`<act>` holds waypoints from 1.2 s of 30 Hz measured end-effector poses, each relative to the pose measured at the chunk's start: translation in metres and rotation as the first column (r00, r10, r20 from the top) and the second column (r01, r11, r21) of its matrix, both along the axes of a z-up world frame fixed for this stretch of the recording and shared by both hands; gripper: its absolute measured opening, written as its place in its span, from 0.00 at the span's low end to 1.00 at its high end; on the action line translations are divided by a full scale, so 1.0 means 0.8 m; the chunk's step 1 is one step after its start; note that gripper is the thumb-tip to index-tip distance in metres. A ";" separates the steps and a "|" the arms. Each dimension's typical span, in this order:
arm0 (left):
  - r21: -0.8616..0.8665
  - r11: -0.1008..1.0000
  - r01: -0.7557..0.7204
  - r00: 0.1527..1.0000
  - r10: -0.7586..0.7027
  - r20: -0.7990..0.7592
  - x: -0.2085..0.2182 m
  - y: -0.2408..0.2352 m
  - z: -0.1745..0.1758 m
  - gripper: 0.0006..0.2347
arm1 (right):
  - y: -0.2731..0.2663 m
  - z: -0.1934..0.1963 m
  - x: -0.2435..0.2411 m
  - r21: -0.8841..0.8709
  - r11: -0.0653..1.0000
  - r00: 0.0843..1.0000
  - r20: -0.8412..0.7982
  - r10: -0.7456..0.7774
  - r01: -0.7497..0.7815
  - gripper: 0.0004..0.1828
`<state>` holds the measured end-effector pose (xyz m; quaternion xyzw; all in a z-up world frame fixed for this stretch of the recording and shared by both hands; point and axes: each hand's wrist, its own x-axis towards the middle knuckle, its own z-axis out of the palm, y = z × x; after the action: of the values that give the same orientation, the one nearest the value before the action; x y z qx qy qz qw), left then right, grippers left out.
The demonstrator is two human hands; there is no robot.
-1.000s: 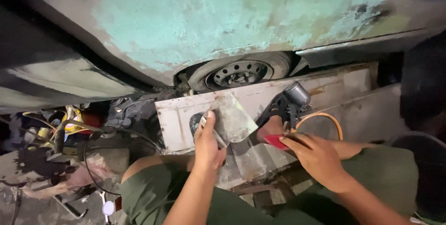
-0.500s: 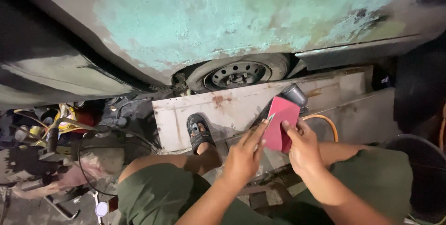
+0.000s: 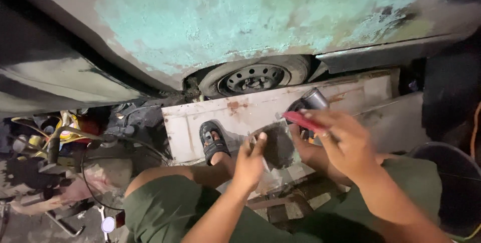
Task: The person uses a red sanding block to sand a light green primer patch on the side of a car. They repeatedly apply the sanding block to the car surface and then rub it against a separate metal plate held in the other hand.
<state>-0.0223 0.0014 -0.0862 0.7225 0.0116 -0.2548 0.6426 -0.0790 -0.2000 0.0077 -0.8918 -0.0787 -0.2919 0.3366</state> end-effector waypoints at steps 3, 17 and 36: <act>-0.135 0.981 -0.136 0.991 0.133 -0.030 0.004 -0.003 0.021 0.17 | -0.003 -0.046 0.007 -0.057 0.995 0.989 0.114 0.091 -0.085 0.14; -0.217 0.972 -0.092 0.730 0.214 0.650 0.033 0.047 0.039 0.19 | -0.013 -0.152 -0.048 0.447 0.677 0.723 -0.665 -0.185 0.585 0.17; 0.461 0.876 0.143 0.814 -0.369 0.448 0.048 0.040 0.008 0.17 | 0.024 -0.033 0.014 0.874 0.326 0.930 -0.365 -0.049 0.360 0.17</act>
<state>0.0160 0.0336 -0.0796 0.8759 -0.2105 -0.1264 0.4153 -0.0681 -0.1810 -0.0188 -0.5754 0.2621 -0.1993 0.7487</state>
